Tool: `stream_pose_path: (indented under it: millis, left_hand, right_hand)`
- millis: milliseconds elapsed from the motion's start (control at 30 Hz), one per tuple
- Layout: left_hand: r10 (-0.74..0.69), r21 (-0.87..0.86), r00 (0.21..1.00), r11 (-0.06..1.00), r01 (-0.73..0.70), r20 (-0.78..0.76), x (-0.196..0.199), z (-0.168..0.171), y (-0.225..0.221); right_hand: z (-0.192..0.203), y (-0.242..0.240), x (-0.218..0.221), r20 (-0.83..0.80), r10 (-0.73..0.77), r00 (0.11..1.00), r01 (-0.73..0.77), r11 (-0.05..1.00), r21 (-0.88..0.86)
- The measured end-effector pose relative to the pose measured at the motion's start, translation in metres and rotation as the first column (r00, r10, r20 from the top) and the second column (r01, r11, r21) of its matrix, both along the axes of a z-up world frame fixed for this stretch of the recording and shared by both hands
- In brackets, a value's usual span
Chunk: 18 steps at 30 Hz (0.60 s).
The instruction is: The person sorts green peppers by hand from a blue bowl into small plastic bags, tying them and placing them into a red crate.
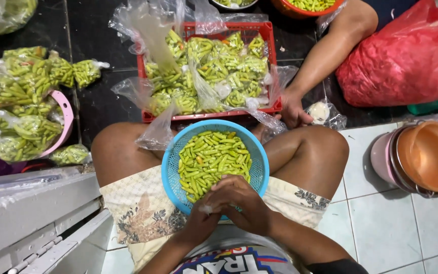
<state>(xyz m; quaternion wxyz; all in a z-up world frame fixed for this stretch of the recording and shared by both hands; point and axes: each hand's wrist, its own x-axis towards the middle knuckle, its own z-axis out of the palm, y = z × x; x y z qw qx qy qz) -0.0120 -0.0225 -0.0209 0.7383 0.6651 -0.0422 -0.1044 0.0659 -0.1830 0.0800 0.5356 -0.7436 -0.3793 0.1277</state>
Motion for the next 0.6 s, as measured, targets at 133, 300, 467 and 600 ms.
stream_pose_path:
  millis: [133,300,467,600]
  left_hand:
    - [-0.025,0.332,0.996,0.943,-0.006,0.090,-0.008,-0.016,-0.004]
    - [-0.020,0.328,1.000,0.944,0.025,-0.019,-0.008,-0.008,-0.001]
    - [-0.099,-0.047,0.921,0.995,0.088,-0.378,-0.014,-0.010,0.012]
    - [-0.203,-0.422,0.914,0.906,0.039,-0.351,-0.008,0.003,0.017]
  right_hand:
    - [0.004,-0.017,-0.007,-0.302,-0.017,0.953,0.106,0.954,0.281]
    - [0.020,-0.026,0.002,-0.433,-0.069,0.899,0.227,0.917,0.326]
    - [0.020,-0.014,0.014,-0.251,-0.069,0.966,-0.002,0.962,-0.273]
    - [-0.033,-0.028,0.006,-0.385,0.117,0.915,-0.255,0.909,-0.330]
